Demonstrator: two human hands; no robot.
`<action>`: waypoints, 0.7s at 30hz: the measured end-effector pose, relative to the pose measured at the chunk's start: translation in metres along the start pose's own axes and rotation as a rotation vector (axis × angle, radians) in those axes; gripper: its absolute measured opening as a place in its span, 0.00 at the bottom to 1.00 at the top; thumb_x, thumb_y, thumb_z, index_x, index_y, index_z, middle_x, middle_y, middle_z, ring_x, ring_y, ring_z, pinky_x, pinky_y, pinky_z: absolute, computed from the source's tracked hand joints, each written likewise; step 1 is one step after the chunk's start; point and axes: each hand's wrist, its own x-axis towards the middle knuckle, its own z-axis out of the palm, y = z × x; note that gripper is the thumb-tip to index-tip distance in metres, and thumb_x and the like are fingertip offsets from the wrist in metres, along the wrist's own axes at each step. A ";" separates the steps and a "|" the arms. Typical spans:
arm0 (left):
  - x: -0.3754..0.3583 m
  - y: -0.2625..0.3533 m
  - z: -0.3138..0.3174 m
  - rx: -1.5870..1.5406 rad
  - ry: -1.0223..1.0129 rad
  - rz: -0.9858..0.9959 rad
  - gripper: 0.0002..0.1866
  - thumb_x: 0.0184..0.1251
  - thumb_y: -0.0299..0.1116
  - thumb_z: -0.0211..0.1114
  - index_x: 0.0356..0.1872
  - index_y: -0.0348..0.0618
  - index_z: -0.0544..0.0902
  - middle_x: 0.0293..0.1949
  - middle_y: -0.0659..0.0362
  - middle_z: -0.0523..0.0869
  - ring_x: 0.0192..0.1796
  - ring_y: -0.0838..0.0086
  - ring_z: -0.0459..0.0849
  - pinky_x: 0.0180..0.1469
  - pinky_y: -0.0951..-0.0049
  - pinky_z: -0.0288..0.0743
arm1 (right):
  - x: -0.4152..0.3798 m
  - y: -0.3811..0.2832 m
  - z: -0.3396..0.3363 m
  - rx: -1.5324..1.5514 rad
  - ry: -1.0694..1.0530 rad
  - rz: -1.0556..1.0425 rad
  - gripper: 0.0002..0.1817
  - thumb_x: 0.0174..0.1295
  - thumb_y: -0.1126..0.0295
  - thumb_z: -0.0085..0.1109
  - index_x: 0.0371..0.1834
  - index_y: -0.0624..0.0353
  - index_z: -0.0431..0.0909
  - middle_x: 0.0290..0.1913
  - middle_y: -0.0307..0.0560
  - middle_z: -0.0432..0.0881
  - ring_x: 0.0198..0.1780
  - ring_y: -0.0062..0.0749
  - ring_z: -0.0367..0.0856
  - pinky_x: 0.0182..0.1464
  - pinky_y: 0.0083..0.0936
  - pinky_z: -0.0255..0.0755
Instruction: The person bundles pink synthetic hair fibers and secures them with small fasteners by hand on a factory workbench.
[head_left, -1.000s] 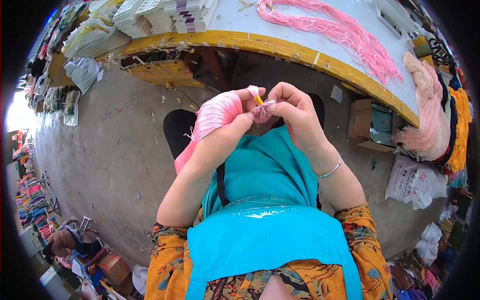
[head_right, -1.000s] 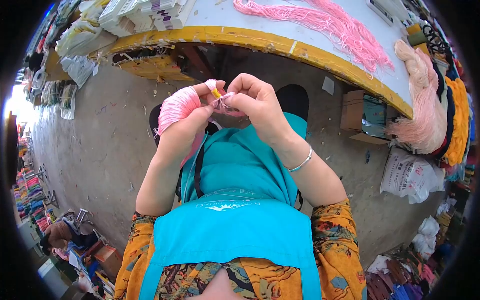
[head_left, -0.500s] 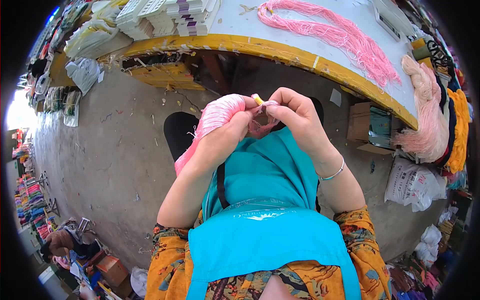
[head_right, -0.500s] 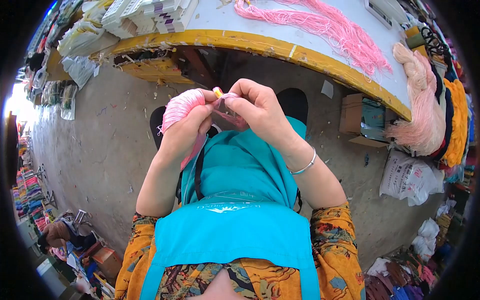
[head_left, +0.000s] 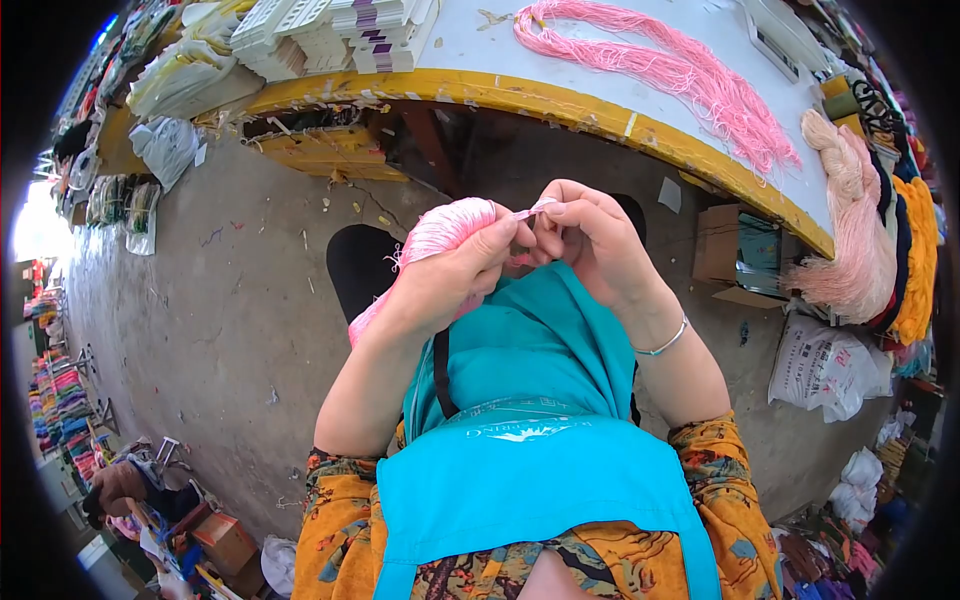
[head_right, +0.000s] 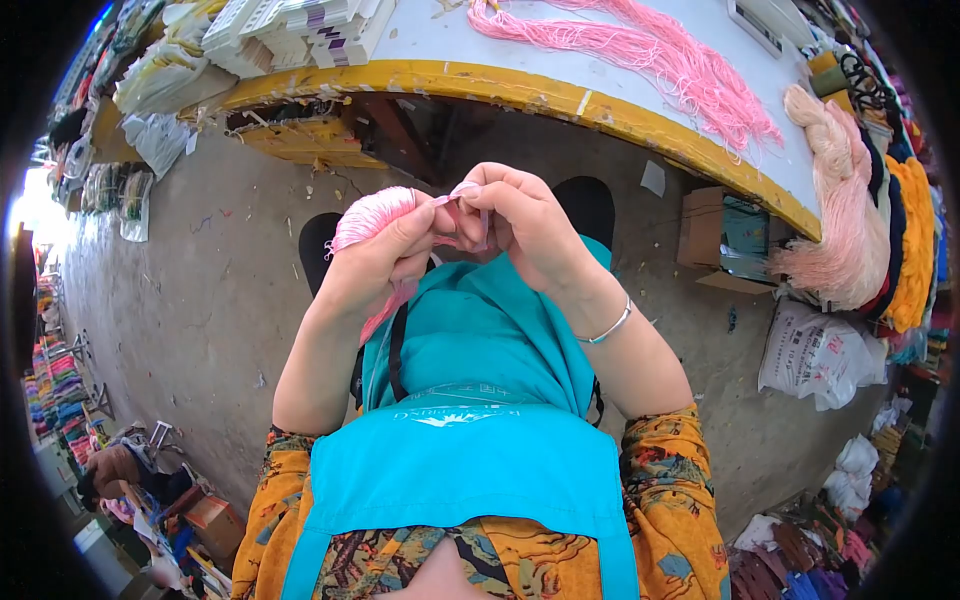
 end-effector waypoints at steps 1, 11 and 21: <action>0.001 -0.002 0.000 -0.039 0.008 0.013 0.16 0.76 0.42 0.55 0.38 0.39 0.81 0.18 0.73 0.66 0.19 0.90 0.56 0.20 0.86 0.48 | 0.000 0.000 -0.004 0.094 -0.083 0.062 0.09 0.66 0.67 0.55 0.30 0.58 0.74 0.23 0.36 0.75 0.24 0.16 0.69 0.27 0.15 0.63; 0.008 -0.020 0.008 0.158 0.180 0.068 0.13 0.78 0.36 0.52 0.41 0.37 0.81 0.34 0.60 0.83 0.37 0.78 0.83 0.41 0.77 0.78 | 0.006 0.009 0.022 -1.344 0.247 -0.883 0.21 0.63 0.63 0.61 0.14 0.55 0.67 0.13 0.45 0.65 0.15 0.34 0.69 0.17 0.30 0.61; 0.004 -0.016 0.019 -0.127 0.254 0.048 0.14 0.78 0.37 0.51 0.38 0.37 0.78 0.17 0.73 0.61 0.17 0.89 0.55 0.19 0.85 0.48 | 0.021 0.014 -0.014 -0.632 0.351 -0.408 0.25 0.72 0.55 0.52 0.20 0.62 0.74 0.16 0.36 0.70 0.19 0.17 0.65 0.22 0.21 0.59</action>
